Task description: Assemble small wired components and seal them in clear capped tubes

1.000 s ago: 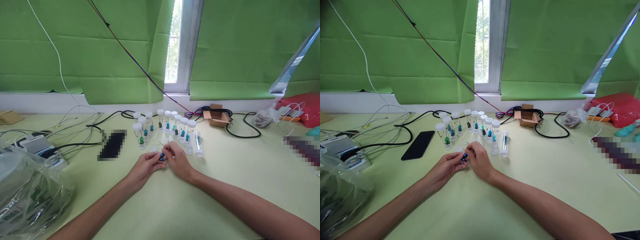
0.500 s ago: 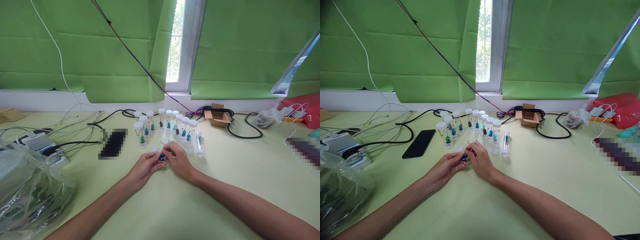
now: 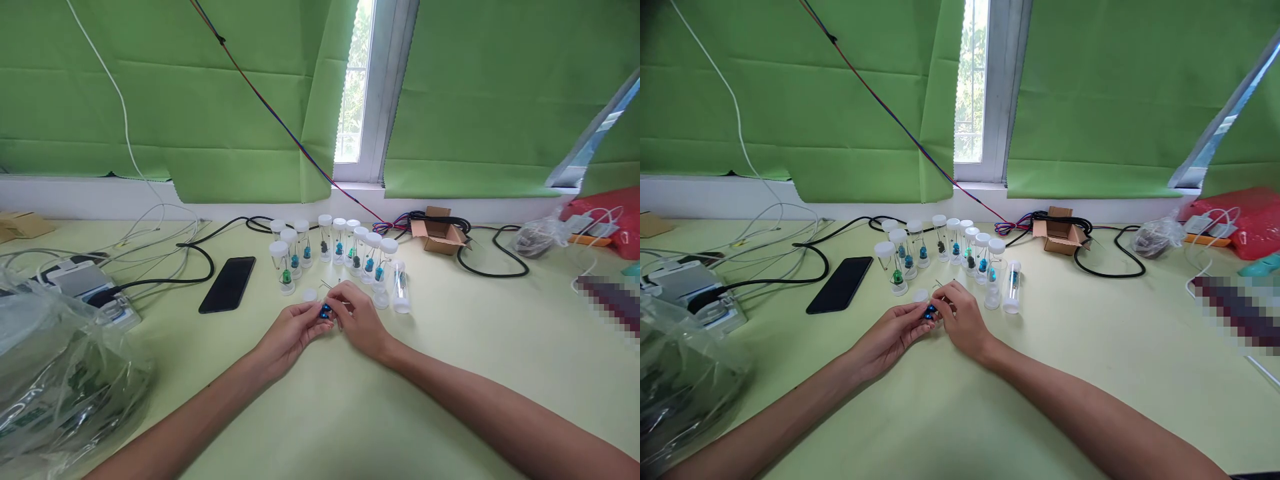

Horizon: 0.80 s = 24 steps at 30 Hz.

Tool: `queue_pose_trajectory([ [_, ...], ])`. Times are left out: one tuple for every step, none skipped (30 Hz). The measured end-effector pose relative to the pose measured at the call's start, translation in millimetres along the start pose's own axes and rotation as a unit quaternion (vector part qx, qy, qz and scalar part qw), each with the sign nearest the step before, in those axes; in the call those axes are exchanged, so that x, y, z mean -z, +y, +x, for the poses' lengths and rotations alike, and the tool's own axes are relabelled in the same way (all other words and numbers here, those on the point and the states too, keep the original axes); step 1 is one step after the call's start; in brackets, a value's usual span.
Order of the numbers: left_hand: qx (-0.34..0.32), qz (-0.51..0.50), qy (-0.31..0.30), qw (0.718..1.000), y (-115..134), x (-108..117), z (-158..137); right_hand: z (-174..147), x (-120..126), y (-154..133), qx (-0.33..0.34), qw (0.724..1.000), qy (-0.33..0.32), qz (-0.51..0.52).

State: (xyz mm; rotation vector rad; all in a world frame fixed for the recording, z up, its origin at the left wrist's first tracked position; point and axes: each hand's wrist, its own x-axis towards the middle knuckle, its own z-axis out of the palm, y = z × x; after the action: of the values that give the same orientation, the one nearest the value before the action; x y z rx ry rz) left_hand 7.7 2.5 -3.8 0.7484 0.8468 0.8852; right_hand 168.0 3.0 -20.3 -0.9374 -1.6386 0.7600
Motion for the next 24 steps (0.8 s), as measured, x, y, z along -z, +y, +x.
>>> queue_pose_trajectory([
  [0.002,-0.002,0.003,1.0,-0.1,-0.3,0.1,0.0,0.0,-0.2,-0.001,1.0,-0.001,0.003],
  [0.003,-0.004,0.006,1.0,-0.1,-0.6,0.3,0.1,0.1,-0.3,-0.001,1.0,-0.002,0.005],
  [0.004,-0.008,0.009,1.0,0.0,-1.0,0.5,0.1,0.1,-0.5,-0.001,1.0,-0.003,0.007],
  [0.005,-0.011,0.011,1.0,0.2,-1.4,0.6,0.1,0.2,-0.8,-0.001,1.0,-0.003,0.007],
  [0.006,-0.014,0.013,1.0,0.5,-2.0,0.6,0.1,0.3,-1.0,-0.001,1.0,-0.002,0.007],
  [0.006,-0.017,0.017,1.0,1.0,-2.5,0.5,0.1,0.4,-1.1,0.001,1.0,-0.002,0.005],
  [0.007,-0.019,0.021,1.0,1.5,-3.1,0.3,0.1,0.5,-1.2,0.002,1.0,-0.001,0.004],
  [0.007,-0.022,0.024,0.999,2.1,-3.7,-0.1,0.0,0.6,-1.3,0.004,1.0,-0.002,0.004],
  [0.007,-0.024,0.028,0.999,2.7,-4.3,-0.6,-0.1,0.6,-1.3,0.004,1.0,-0.002,0.004],
  [0.007,-0.026,0.031,0.999,3.3,-4.8,-1.1,-0.2,0.7,-1.3,0.004,1.0,-0.003,0.006],
  [0.006,-0.028,0.034,0.999,3.6,-5.2,-1.6,-0.3,0.8,-1.3,0.005,1.0,-0.005,0.009],
  [0.005,-0.03,0.035,0.999,3.9,-5.4,-2.0,-0.5,0.8,-1.2,0.004,1.0,-0.006,0.012],
  [0.004,-0.032,0.036,0.999,3.9,-5.6,-2.3,-0.7,0.9,-1.3,0.004,1.0,-0.008,0.015],
  [0.003,-0.033,0.037,0.999,3.9,-5.6,-2.5,-0.8,0.9,-1.3,0.004,1.0,-0.01,0.017],
  [0.001,-0.034,0.038,0.999,3.7,-5.5,-2.4,-0.9,1.0,-1.4,0.005,1.0,-0.01,0.019],
  [0.0,-0.034,0.038,0.999,3.6,-5.4,-2.2,-1.0,1.1,-1.5,0.006,1.0,-0.01,0.019],
  [-0.001,-0.036,0.039,0.999,3.4,-5.2,-1.9,-1.0,1.1,-1.6,0.007,1.0,-0.009,0.019],
  [-0.002,-0.037,0.039,0.999,3.3,-5.0,-1.5,-0.9,1.1,-1.8,0.008,1.0,-0.008,0.019],
  [-0.002,-0.039,0.04,0.998,3.3,-4.9,-1.2,-0.9,1.2,-1.8,0.009,1.0,-0.008,0.018],
  [-0.002,-0.042,0.041,0.998,3.5,-4.9,-1.0,-0.8,1.2,-1.9,0.01,1.0,-0.008,0.018],
  [-0.002,-0.044,0.043,0.998,3.7,-5.0,-0.9,-0.7,1.2,-1.8,0.012,1.0,-0.008,0.018],
  [0.0,-0.046,0.046,0.998,4.0,-5.2,-1.0,-0.7,1.2,-1.7,0.012,1.0,-0.009,0.019],
  [0.001,-0.048,0.049,0.998,4.3,-5.5,-1.2,-0.8,1.1,-1.6,0.013,1.0,-0.01,0.019],
  [0.001,-0.048,0.051,0.998,4.7,-6.0,-1.5,-0.9,1.1,-1.4,0.014,1.0,-0.011,0.019],
])
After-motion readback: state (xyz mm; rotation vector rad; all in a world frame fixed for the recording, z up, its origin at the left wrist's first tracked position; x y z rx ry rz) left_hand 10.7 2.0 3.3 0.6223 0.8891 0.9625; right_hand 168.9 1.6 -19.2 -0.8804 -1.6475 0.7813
